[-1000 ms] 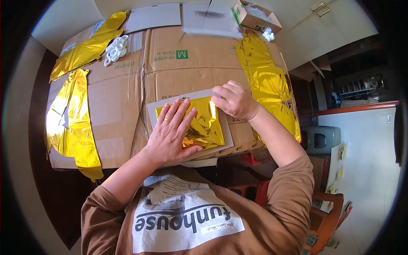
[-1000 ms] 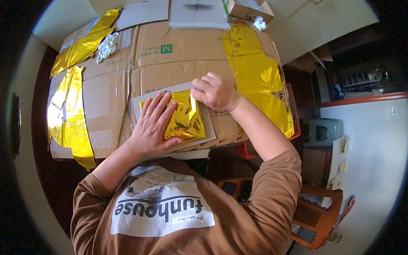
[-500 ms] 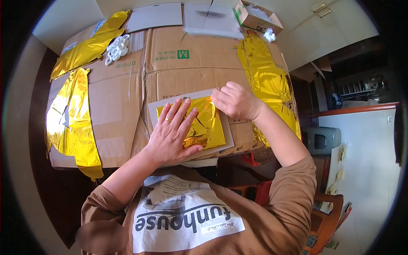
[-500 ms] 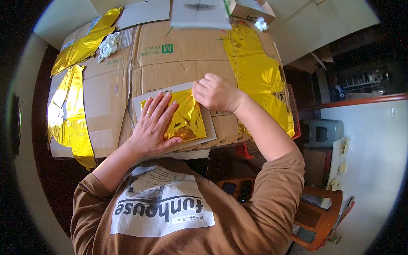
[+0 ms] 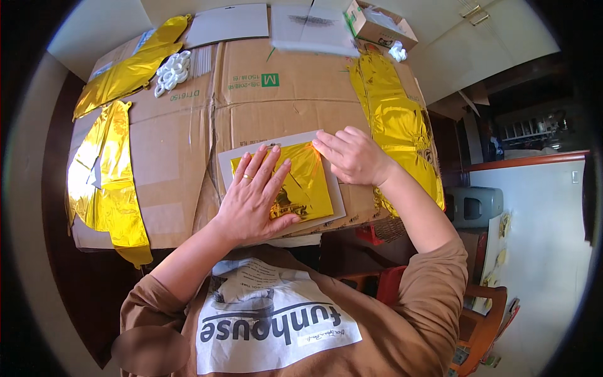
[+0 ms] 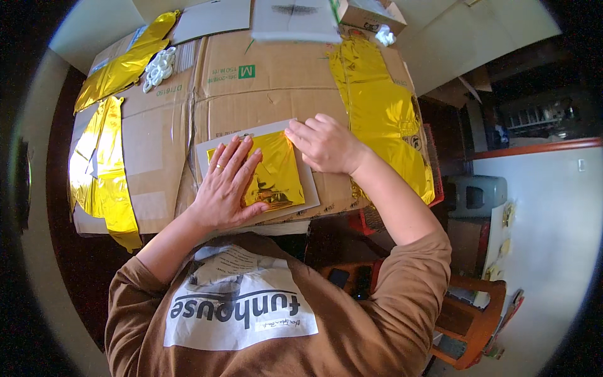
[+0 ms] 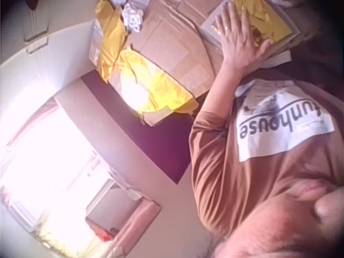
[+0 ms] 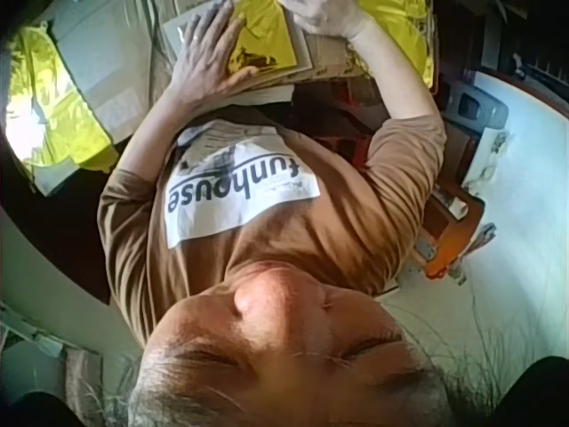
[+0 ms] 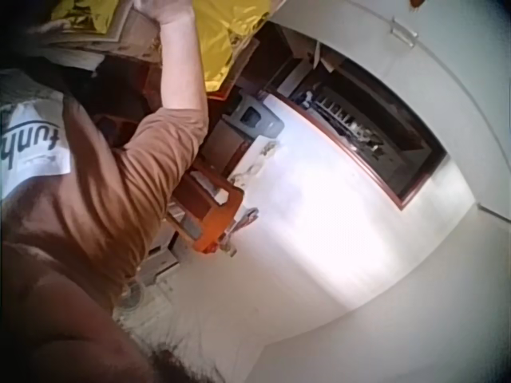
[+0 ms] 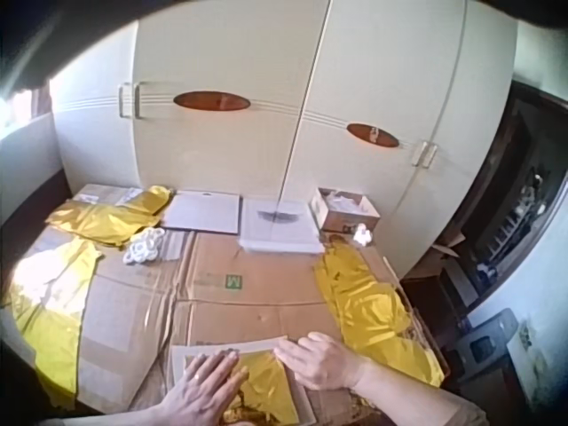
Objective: The recorder is folding and flattening gold-colored foil packets at a workstation.
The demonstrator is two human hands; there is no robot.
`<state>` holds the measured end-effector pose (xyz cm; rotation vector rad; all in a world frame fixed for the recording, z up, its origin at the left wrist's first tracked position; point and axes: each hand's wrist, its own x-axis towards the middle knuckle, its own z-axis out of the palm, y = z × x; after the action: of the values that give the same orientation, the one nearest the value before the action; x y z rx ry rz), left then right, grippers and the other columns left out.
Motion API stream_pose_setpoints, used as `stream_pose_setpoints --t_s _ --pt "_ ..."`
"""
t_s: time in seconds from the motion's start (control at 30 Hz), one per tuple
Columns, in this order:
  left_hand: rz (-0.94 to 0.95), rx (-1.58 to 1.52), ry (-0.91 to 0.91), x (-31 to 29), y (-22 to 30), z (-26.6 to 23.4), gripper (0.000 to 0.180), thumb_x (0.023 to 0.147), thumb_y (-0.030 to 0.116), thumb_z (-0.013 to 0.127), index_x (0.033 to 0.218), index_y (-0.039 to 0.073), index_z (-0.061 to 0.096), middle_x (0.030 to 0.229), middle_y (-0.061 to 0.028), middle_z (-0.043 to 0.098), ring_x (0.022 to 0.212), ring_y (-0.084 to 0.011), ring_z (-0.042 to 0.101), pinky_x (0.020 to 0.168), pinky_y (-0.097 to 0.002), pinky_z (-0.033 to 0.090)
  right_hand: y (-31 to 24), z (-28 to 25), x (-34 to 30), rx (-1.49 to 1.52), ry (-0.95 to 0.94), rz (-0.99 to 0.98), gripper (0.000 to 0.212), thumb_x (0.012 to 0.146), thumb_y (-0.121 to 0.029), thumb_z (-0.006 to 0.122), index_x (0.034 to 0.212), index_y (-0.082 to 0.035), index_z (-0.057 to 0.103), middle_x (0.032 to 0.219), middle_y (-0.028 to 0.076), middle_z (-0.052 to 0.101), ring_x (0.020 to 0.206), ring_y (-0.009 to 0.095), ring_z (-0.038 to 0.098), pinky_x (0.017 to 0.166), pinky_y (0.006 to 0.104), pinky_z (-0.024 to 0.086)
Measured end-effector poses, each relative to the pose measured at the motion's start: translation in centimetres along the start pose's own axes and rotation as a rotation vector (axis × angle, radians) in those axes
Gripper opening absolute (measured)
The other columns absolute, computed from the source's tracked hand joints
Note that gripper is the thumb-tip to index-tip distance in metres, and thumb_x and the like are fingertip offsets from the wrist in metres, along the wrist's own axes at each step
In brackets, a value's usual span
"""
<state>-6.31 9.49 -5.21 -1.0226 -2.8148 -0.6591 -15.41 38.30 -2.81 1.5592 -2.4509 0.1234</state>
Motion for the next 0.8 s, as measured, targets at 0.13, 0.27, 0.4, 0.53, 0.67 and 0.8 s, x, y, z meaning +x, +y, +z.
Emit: stream_pose_setpoints --t_s 0.13,0.27,0.4,0.53,0.67,0.8 --pt "-0.002 0.014 -0.008 0.1 0.2 0.0 0.093 0.091 0.07 0.054 0.153 0.002 0.039 0.162 -0.0254 0.03 0.152 -0.0438 0.022 0.124 -0.0563 0.013 -1.0 0.4 -0.4 0.07 0.051 0.132 0.051 0.085 -0.027 0.072 0.127 0.0 0.064 0.13 0.016 0.064 0.096 0.028 0.062 0.089 0.0418 0.048" --pt "-0.008 0.024 -0.015 0.2 0.3 -0.2 0.092 0.091 0.069 0.054 0.152 0.002 0.041 0.162 -0.0254 0.03 0.153 -0.0438 0.022 0.124 -0.0565 0.014 -3.9 -0.3 0.4 0.036 0.106 0.326 0.058 0.091 -0.041 0.068 0.129 0.002 0.062 0.134 0.018 0.061 0.101 0.03 0.06 0.097 0.0448 0.043" --pt "-0.002 0.019 -0.01 0.2 0.2 -0.1 0.092 0.091 0.069 0.055 0.152 0.002 0.041 0.161 -0.0257 0.031 0.152 -0.0439 0.022 0.124 -0.0567 0.014 -5.4 0.8 -0.7 -0.074 -0.002 0.354 0.066 0.091 -0.046 0.066 0.137 0.001 0.057 0.145 0.018 0.055 0.111 0.032 0.054 0.102 0.0464 0.04" --pt "-0.001 0.014 -0.011 0.1 0.2 -0.1 0.094 0.089 0.067 0.058 0.154 0.002 0.038 0.162 -0.0258 0.029 0.153 -0.0439 0.021 0.124 -0.0562 0.014 -5.7 1.1 -0.8 -0.11 0.013 0.367 0.067 0.091 -0.046 0.067 0.139 0.001 0.056 0.145 0.019 0.054 0.112 0.033 0.054 0.102 0.0468 0.039" --pt "-0.02 -0.022 0.002 0.1 0.2 -0.2 0.096 0.087 0.063 0.063 0.155 0.001 0.036 0.162 -0.0263 0.028 0.153 -0.0437 0.02 0.125 -0.0549 0.014 -5.7 1.2 -0.9 -0.09 0.006 0.394 0.07 0.09 -0.045 0.068 0.141 0.0 0.053 0.147 0.019 0.051 0.118 0.034 0.052 0.105 0.0479 0.038" --pt "-0.061 -0.175 -0.006 0.4 -0.1 -1.1 0.09 0.091 0.056 0.065 0.153 -0.002 0.035 0.161 -0.0267 0.031 0.151 -0.0441 0.026 0.124 -0.055 0.018 -5.8 1.2 -0.9 -0.059 0.013 0.419 0.072 0.088 -0.044 0.069 0.142 -0.001 0.05 0.148 0.02 0.048 0.127 0.036 0.049 0.109 0.0491 0.037"
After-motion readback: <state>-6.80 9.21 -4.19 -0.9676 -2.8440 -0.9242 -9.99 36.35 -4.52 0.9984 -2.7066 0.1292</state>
